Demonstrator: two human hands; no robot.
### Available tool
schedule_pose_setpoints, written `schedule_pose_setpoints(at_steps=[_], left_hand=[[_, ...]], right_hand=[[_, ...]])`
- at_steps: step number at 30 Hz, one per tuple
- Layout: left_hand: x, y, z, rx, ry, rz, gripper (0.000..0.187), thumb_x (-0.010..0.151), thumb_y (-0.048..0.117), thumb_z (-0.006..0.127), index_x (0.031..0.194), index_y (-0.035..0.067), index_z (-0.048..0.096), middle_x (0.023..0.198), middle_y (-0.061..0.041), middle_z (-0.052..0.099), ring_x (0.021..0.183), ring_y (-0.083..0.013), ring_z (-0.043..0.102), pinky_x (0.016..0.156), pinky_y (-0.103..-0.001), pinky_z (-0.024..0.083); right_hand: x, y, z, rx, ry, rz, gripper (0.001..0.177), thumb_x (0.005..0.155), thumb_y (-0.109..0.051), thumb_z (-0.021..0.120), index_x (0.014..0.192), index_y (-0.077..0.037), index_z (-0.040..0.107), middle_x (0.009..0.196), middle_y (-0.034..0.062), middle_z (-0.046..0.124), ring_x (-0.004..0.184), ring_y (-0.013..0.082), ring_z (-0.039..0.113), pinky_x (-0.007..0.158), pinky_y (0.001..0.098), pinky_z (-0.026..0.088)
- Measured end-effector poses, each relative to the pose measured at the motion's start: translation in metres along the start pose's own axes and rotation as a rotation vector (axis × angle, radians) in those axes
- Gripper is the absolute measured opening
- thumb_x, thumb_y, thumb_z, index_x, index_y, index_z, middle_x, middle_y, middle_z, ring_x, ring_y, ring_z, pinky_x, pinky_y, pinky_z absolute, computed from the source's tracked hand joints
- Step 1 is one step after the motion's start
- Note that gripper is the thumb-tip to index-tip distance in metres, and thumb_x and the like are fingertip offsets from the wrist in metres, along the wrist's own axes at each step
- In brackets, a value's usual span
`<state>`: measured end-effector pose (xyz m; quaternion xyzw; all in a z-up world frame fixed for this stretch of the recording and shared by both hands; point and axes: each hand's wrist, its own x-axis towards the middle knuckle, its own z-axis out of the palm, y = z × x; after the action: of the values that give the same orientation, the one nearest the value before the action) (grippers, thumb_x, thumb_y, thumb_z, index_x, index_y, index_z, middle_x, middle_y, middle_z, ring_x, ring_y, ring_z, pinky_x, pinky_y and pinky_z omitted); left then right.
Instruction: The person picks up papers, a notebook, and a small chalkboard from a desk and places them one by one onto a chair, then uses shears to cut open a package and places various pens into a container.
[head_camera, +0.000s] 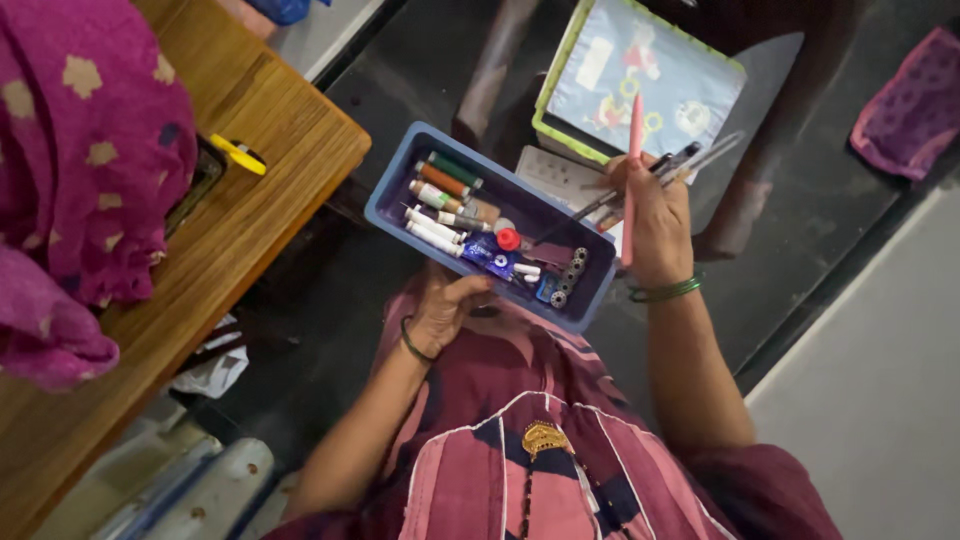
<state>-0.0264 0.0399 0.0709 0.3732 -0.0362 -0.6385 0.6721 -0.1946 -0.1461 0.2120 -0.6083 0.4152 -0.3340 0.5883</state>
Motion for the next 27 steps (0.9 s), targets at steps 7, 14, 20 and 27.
schedule_pose_setpoints(at_steps=[7,14,20,27], left_hand=[[0.001,-0.016,0.003,-0.11,0.031,0.101,0.055,0.079,-0.001,0.071,0.13,0.006,0.051,0.106,-0.009,0.067,0.09,-0.0229,0.071,0.071,-0.039,0.064],[-0.011,-0.043,-0.016,-0.119,0.141,0.106,0.042,0.083,0.001,0.07,0.123,0.002,0.059,0.105,-0.009,0.069,0.092,-0.0223,0.072,0.076,-0.04,0.063],[-0.033,-0.044,-0.022,-0.141,0.224,0.182,0.044,0.083,0.0,0.073,0.124,0.003,0.058,0.105,-0.01,0.069,0.093,-0.024,0.071,0.082,-0.04,0.061],[-0.062,-0.025,-0.033,-0.105,0.154,0.181,0.046,0.081,0.002,0.071,0.126,0.0,0.059,0.109,-0.009,0.07,0.096,-0.0229,0.071,0.086,-0.04,0.062]], right_hand=[[0.016,-0.015,0.014,0.277,-0.259,0.115,0.023,0.112,-0.02,0.047,0.123,-0.001,0.051,0.086,0.0081,0.059,0.076,0.0192,0.067,0.076,0.0381,0.065],[0.02,0.005,0.028,0.385,-0.472,0.349,0.023,0.102,-0.002,0.05,0.124,0.001,0.053,0.094,0.0101,0.063,0.079,0.022,0.07,0.073,0.0354,0.061],[-0.067,0.036,0.055,0.187,-0.821,0.568,0.018,0.104,-0.004,0.049,0.12,0.003,0.056,0.092,0.0114,0.066,0.08,0.022,0.072,0.074,0.0343,0.062],[-0.049,0.044,0.053,0.836,-0.557,0.495,0.024,0.111,-0.017,0.066,0.122,0.002,0.056,0.086,0.0027,0.057,0.068,0.0123,0.06,0.055,0.0247,0.051]])
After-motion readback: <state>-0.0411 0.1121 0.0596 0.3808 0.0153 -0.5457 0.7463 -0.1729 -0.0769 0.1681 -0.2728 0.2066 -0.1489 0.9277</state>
